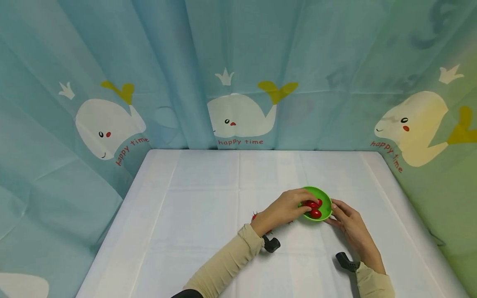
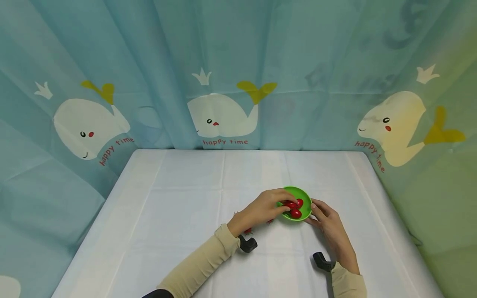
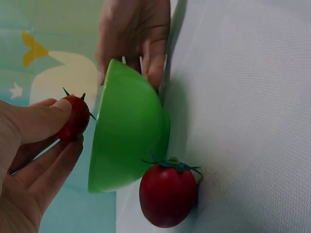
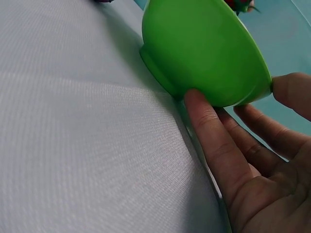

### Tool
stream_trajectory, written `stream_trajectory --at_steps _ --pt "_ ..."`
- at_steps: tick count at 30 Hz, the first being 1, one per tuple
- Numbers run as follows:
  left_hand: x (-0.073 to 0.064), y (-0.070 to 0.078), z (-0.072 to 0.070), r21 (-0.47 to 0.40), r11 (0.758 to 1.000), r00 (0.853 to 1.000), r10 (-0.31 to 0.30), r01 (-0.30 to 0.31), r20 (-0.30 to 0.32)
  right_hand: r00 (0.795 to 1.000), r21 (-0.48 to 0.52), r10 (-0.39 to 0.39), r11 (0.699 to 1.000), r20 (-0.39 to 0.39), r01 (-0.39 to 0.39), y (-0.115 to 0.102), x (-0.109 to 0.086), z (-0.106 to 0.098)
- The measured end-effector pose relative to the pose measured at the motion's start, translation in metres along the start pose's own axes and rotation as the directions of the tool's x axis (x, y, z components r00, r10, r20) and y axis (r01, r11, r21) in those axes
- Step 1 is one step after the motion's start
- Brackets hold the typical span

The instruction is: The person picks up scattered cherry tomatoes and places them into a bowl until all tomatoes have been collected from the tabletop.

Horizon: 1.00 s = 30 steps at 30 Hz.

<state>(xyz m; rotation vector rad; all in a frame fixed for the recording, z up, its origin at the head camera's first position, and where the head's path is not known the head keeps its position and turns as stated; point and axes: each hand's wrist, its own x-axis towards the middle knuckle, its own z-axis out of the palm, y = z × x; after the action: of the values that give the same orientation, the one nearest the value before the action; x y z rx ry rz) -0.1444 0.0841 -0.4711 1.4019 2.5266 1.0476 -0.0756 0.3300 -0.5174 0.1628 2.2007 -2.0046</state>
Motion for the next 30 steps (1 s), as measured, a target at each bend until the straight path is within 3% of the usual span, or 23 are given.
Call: stream_trajectory --at_steps 6,11,18,30 --pt "0.004 0.004 0.005 0.104 0.995 0.999 0.002 -0.006 0.043 1.000 0.019 -0.021 1.000 0.008 0.021 0.000 0.000 0.000" --pt "0.006 0.004 0.010 0.162 0.987 0.999 0.016 -0.023 0.045 0.999 0.044 -0.041 0.998 0.010 0.041 0.000 0.000 0.000" --pt "0.008 0.003 0.013 0.196 0.981 0.999 -0.007 -0.003 0.052 0.999 0.037 -0.039 0.999 0.007 0.039 -0.001 0.000 0.000" --pt "0.012 0.001 0.016 0.269 0.963 0.999 0.015 -0.025 0.037 1.000 0.000 -0.011 1.000 -0.011 0.011 -0.003 0.000 0.002"
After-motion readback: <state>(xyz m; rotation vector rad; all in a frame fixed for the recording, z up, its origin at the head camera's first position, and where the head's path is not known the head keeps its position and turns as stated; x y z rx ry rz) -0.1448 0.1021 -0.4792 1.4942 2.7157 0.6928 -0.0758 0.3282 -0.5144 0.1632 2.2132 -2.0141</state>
